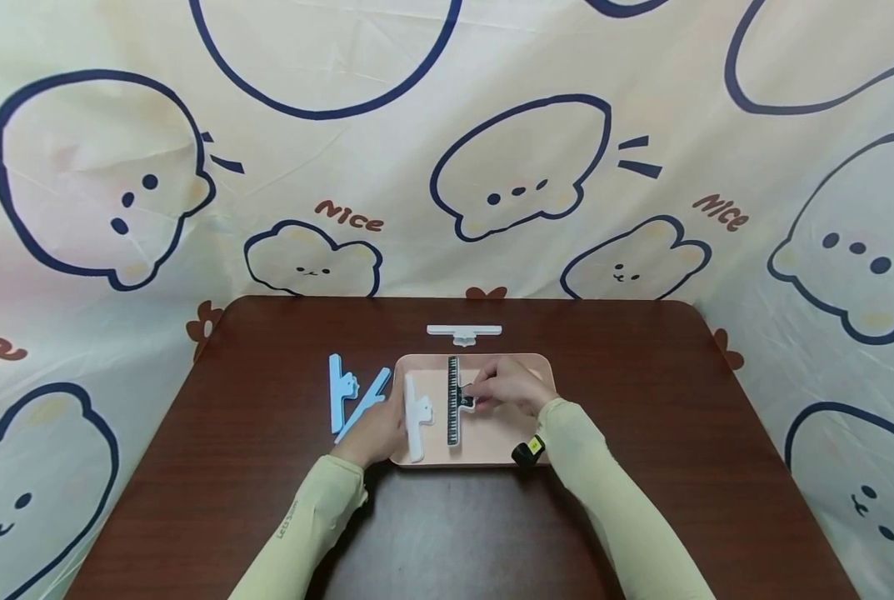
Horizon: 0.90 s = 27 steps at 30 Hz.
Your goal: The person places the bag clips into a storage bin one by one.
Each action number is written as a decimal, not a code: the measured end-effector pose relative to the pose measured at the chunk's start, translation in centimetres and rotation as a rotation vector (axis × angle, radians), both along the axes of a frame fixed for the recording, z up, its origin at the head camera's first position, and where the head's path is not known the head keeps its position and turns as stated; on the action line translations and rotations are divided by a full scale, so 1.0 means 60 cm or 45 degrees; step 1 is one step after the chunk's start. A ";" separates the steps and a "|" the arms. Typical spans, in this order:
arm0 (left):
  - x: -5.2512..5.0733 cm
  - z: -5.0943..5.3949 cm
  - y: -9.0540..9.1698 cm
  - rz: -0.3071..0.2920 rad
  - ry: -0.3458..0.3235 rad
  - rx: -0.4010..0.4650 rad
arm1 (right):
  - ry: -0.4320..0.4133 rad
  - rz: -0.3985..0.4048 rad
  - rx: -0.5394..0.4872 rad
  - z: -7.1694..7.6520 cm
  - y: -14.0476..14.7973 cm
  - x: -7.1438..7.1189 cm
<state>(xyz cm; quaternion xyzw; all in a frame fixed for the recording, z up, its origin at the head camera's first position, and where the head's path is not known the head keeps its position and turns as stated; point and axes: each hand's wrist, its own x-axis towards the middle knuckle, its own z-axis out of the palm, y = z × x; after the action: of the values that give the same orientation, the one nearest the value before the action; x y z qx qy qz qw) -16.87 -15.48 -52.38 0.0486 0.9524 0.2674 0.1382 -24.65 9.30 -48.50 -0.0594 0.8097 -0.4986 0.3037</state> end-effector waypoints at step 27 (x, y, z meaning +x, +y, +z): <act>0.001 -0.001 0.002 0.015 0.025 0.004 | -0.007 0.099 0.090 -0.018 -0.021 0.010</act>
<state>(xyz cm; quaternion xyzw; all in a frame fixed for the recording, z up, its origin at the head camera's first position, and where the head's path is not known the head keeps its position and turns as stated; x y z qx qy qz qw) -16.80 -15.38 -52.45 0.0458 0.9535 0.2693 0.1271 -24.05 8.06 -49.58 -0.0788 0.8231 -0.4575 0.3270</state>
